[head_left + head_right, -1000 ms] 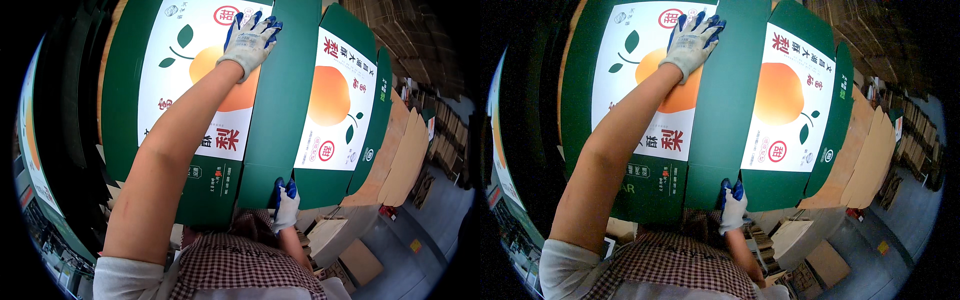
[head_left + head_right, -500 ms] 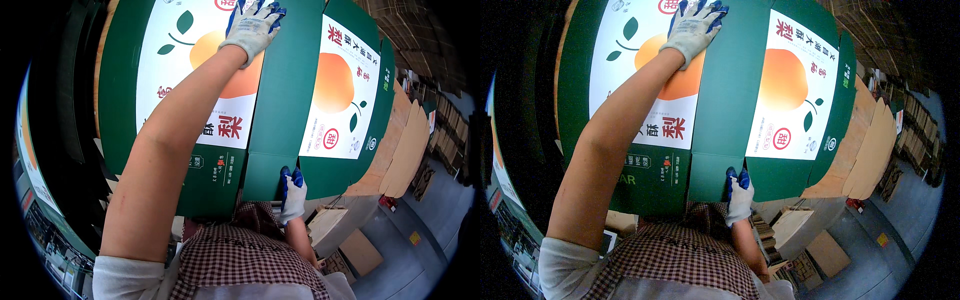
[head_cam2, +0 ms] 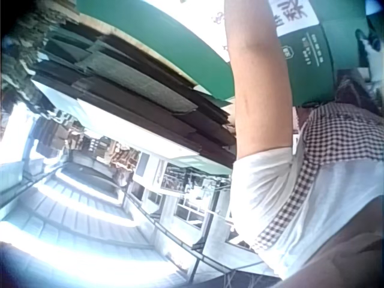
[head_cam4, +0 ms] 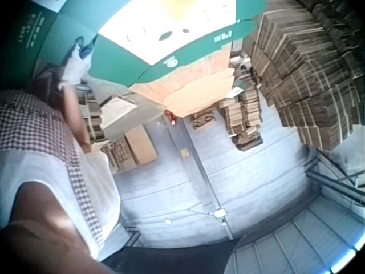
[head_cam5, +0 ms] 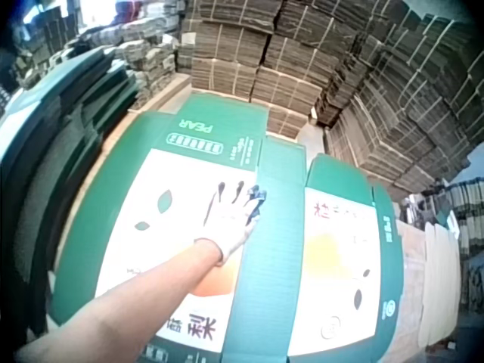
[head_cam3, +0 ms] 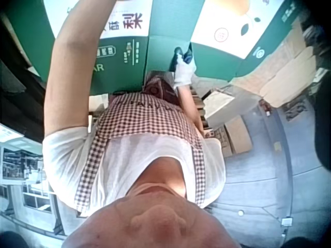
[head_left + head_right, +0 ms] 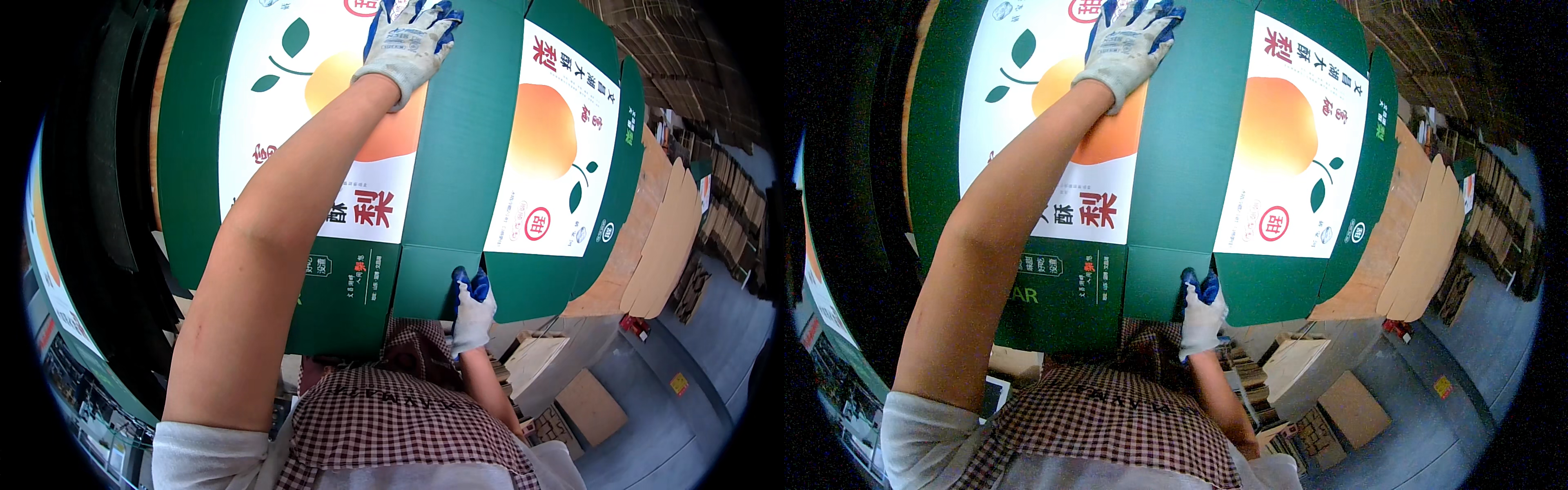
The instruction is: The person applies glue to a flat cardboard sheet using a brush, then places a printed green cardboard panel on top and presses it down. The person repeats this process with additional panels, aligning and securing them to form a box structure.
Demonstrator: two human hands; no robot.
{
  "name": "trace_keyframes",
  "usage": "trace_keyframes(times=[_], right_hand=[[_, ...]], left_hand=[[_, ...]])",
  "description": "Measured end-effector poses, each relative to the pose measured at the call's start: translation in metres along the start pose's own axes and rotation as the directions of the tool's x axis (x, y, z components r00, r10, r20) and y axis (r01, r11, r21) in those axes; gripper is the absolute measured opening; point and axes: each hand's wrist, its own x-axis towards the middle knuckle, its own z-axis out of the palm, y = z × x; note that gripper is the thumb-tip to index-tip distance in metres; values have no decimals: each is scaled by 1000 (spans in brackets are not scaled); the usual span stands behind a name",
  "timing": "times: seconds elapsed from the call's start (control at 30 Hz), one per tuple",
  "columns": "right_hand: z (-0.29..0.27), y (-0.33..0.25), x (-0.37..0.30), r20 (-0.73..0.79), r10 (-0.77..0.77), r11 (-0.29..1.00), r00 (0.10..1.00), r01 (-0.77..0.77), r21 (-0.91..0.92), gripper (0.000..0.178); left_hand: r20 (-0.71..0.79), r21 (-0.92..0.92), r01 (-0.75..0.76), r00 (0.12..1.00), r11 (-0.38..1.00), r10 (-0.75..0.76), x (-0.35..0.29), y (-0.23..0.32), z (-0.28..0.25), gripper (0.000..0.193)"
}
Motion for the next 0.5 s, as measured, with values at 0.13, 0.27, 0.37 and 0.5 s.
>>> trace_keyframes(times=[0.13, 0.27, 0.37, 0.5], right_hand=[[3, 3, 1, -38, -27, 997, 999, 25, -70, 27], [3, 17, 5, -76, -71, 993, 995, 63, -97, 32], [3, 21, 7, -85, -83, 995, 993, 78, -64, 33], [6, 16, 9, -80, -65, 993, 995, 56, -108, 32]], left_hand=[[10, 0, -3, 1000, 1000, 3, -1, 1, -1, 46], [50, 64, 50, 997, 997, -53, -7, -5, -5, 46], [72, 243, 103, 990, 965, -124, -11, -25, -14, 42], [97, 199, 87, 989, 976, -108, -21, -24, -23, 42]])
